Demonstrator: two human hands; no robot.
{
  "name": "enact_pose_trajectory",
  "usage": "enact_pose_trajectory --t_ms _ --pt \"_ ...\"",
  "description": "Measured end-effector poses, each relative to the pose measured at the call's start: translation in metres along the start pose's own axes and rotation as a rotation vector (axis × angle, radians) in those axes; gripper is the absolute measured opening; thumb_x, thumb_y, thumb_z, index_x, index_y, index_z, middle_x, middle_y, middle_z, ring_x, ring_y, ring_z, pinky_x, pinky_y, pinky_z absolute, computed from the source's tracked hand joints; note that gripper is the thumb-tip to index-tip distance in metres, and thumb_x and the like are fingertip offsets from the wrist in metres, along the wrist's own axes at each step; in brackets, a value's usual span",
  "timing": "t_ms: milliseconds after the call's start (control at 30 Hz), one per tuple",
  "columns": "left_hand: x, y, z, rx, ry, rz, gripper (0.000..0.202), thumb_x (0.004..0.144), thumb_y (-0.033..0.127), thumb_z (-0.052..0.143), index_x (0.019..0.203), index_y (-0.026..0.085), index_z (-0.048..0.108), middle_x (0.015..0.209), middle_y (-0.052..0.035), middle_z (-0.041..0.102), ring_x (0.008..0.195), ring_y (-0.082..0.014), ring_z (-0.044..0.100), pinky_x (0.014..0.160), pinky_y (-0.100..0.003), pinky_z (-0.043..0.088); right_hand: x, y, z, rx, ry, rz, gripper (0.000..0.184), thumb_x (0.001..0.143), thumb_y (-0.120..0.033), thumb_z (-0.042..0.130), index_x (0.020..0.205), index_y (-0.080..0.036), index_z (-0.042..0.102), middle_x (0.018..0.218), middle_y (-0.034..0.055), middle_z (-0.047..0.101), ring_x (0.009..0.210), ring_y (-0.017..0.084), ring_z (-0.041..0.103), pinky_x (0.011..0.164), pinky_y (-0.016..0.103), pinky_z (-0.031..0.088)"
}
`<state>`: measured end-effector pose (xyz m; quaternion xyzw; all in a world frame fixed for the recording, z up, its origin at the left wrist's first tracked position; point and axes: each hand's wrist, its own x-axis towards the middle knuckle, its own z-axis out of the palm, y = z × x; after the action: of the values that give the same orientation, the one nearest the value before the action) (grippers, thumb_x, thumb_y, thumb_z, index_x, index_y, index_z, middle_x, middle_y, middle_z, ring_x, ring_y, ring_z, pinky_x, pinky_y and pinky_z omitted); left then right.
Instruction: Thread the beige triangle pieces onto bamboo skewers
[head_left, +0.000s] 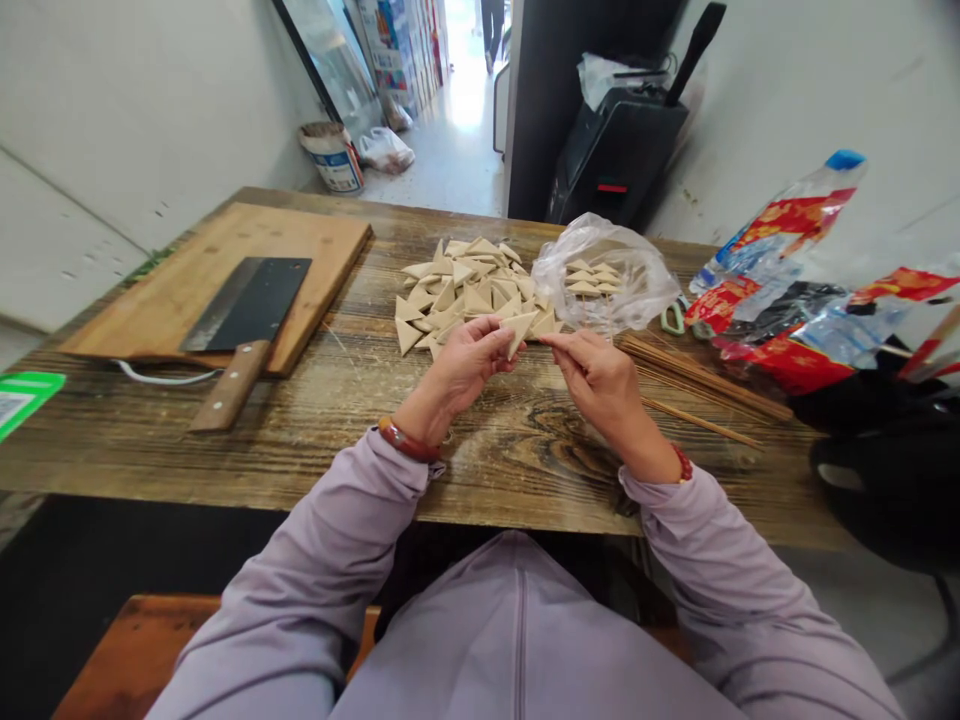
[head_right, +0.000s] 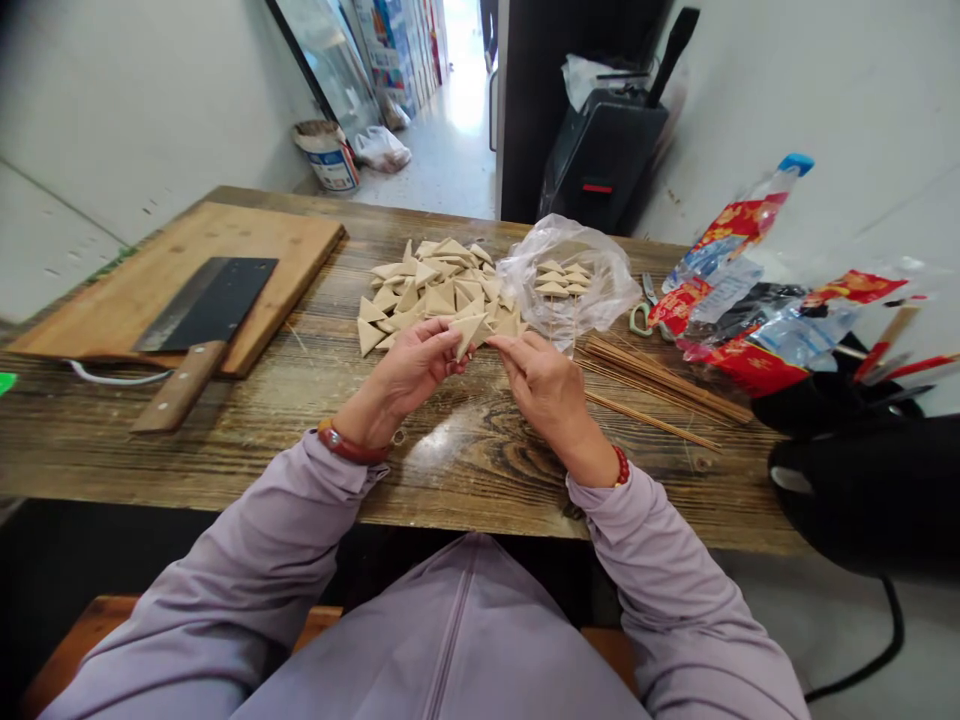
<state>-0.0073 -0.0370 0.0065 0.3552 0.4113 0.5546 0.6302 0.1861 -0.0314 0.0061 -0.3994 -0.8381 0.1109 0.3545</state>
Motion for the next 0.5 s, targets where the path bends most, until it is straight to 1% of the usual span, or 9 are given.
enact_pose_trajectory --t_ms 67,167,333,433,500 --pt "0.0007 -0.001 -0.0008 -0.004 -0.004 -0.02 0.025 0.072 0.028 0.079 0.079 0.015 0.059 0.068 0.0019 0.06 0.059 -0.0077 0.057 0.056 -0.021 0.045 -0.0031 -0.0013 -0.0008 -0.042 -0.021 0.001 0.035 0.104 -0.032 0.042 0.123 -0.026 0.07 0.099 0.0073 0.072 0.09 0.021 0.067 0.078 0.031 0.051" --pt "0.0017 -0.0027 -0.0015 -0.008 -0.011 -0.039 0.025 0.071 0.028 0.079 0.078 0.014 0.059 0.069 0.0007 0.062 0.059 -0.0072 0.055 0.057 -0.021 0.045 -0.0048 -0.0029 -0.0037 -0.109 -0.045 -0.014 0.035 0.104 -0.032 0.042 0.122 -0.026 0.071 0.102 0.008 0.074 0.091 0.022 0.067 0.078 0.032 0.049" --pt "0.0029 -0.0044 -0.0007 -0.012 0.004 -0.037 0.022 0.071 0.026 0.078 0.078 0.014 0.06 0.069 0.0012 0.061 0.06 -0.0071 0.055 0.057 -0.02 0.044 -0.002 -0.0024 -0.0093 -0.202 -0.016 -0.029 0.033 0.103 -0.034 0.044 0.114 -0.025 0.074 0.094 0.0092 0.073 0.09 0.024 0.063 0.081 0.037 0.048" --pt "0.0031 -0.0041 0.0006 0.027 0.027 0.003 0.018 0.073 0.024 0.075 0.077 0.014 0.061 0.071 0.002 0.059 0.059 -0.0055 0.051 0.056 -0.019 0.043 -0.0022 -0.0048 -0.0089 -0.112 0.03 0.006 0.03 0.102 -0.035 0.047 0.11 -0.026 0.075 0.092 0.0085 0.07 0.087 0.022 0.062 0.078 0.035 0.05" --pt "0.0028 -0.0032 0.0016 0.064 0.044 0.034 0.016 0.074 0.023 0.074 0.075 0.014 0.061 0.071 0.0019 0.058 0.058 -0.0051 0.05 0.055 -0.019 0.041 -0.0031 -0.0081 -0.0093 0.065 0.081 0.031 0.027 0.1 -0.037 0.051 0.107 -0.027 0.075 0.093 0.0078 0.069 0.088 0.021 0.063 0.077 0.035 0.052"
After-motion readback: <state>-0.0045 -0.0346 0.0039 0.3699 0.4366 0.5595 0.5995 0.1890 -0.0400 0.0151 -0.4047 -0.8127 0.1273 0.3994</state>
